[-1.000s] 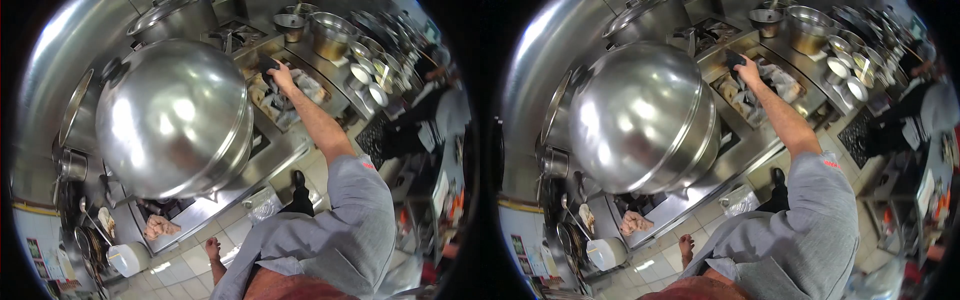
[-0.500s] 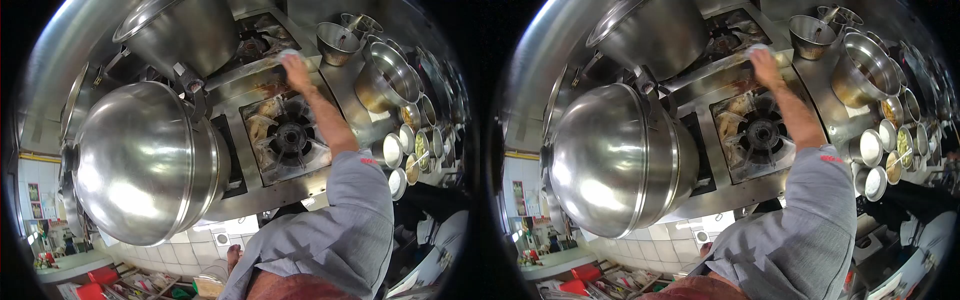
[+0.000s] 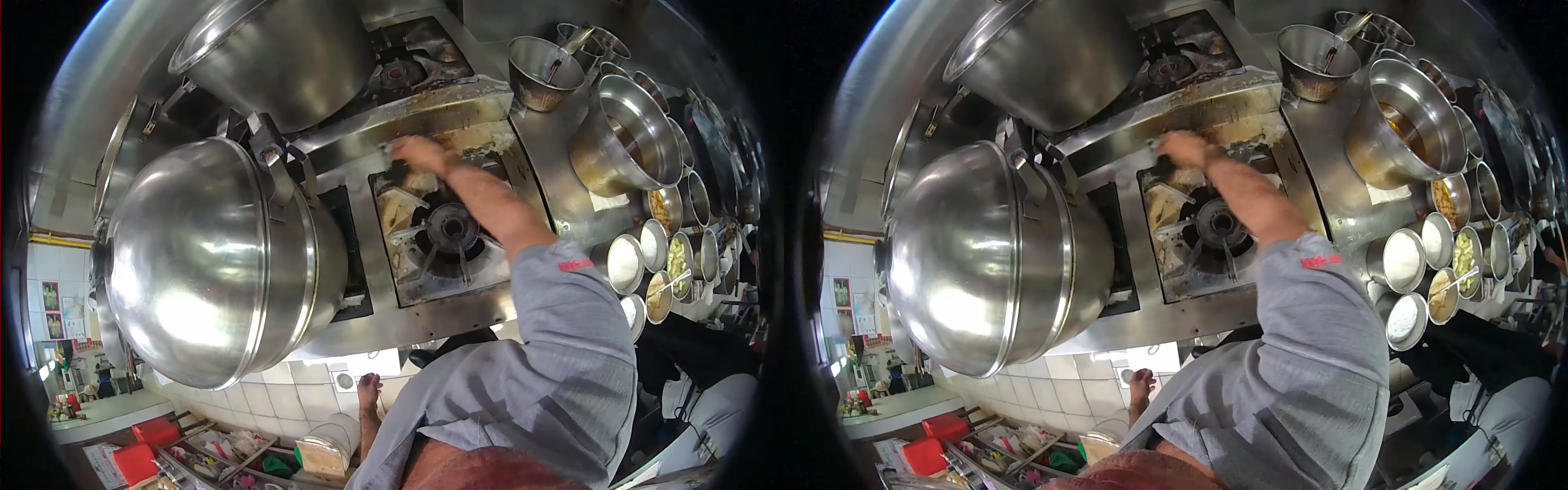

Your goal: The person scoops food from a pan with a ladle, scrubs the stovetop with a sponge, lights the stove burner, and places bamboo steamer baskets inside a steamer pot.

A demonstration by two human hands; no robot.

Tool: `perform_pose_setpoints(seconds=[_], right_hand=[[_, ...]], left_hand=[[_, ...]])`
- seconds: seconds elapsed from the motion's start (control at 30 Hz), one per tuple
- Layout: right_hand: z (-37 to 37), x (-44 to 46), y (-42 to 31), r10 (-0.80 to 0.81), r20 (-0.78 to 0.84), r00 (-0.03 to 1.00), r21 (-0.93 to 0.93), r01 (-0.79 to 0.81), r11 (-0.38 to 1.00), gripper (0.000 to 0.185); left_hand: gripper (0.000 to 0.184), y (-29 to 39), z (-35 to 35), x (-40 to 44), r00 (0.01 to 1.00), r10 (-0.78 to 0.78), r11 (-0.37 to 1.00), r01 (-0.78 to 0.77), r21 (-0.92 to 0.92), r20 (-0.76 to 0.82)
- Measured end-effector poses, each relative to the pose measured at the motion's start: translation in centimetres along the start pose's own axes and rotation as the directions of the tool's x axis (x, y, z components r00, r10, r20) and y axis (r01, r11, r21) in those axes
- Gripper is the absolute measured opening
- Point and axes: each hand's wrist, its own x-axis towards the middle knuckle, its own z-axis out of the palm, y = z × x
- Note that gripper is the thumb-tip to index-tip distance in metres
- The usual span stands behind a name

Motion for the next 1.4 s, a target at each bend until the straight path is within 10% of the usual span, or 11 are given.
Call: perform_pose_setpoints(seconds=[0.03,0.07,0.23,0.3,0.33,0.4,0.53,0.77,1.0,1.07,1.4], right_hand=[[-2.3,-1.5,0.1,0.463,0.232,0.856,0.576,-0.504,0.643,0.027],[0.4,-3.3,5.4,0.039,0.014,0.999,0.143,-0.041,0.989,0.023],[-6.3,-12.6,10.2,0.436,-0.015,0.900,-0.166,-0.432,0.886,0.026],[-8.0,-13.2,9.1,0.522,-0.002,0.853,-0.191,-0.512,0.837,0.028],[-8.3,-13.4,8.2,0.591,0.015,0.807,-0.201,-0.576,0.792,0.031],[-8.0,-14.2,5.9,0.618,-0.014,0.786,-0.141,-0.613,0.777,0.033],[-8.6,-16.6,2.5,0.732,-0.112,0.672,-0.001,-0.737,0.676,0.036],[-8.1,-20.6,-1.7,0.770,-0.363,0.525,0.099,-0.800,0.592,0.023],[-10.5,-23.3,-6.0,0.763,-0.393,0.514,0.285,-0.721,0.632,0.037],[-11.2,-23.8,-6.5,0.761,-0.343,0.551,0.401,-0.647,0.649,0.040],[-10.4,-24.6,-6.2,0.756,-0.350,0.553,0.461,-0.601,0.653,0.047]], left_hand=[[0.031,-0.2,0.0,-0.7,1.000,-0.023,1.000,0.023,0.014,-0.007],[0.031,-0.1,-0.3,-1.4,0.999,-0.042,0.999,0.043,0.031,-0.015],[0.023,-0.1,-1.0,-3.6,0.924,-0.028,0.987,-0.034,0.157,0.382],[0.025,7.5,1.2,-7.1,0.821,0.207,0.964,-0.264,0.032,0.532],[0.028,13.8,2.7,-9.0,0.808,0.076,0.881,-0.329,0.341,0.584],[0.021,24.1,5.6,-12.7,0.716,0.222,0.775,-0.541,0.326,0.661],[0.008,37.7,13.4,-13.1,0.169,0.755,0.159,-0.985,0.073,0.634],[0.019,55.8,33.6,-13.2,-0.356,0.814,-0.494,-0.840,0.225,0.459],[0.019,62.9,50.0,-8.9,-0.414,0.709,-0.693,-0.555,0.459,0.571],[0.021,63.6,51.5,-9.4,-0.214,0.539,-0.814,-0.382,0.438,0.815],[0.016,63.5,55.2,-8.4,-0.448,0.517,-0.812,-0.527,0.251,0.729]])
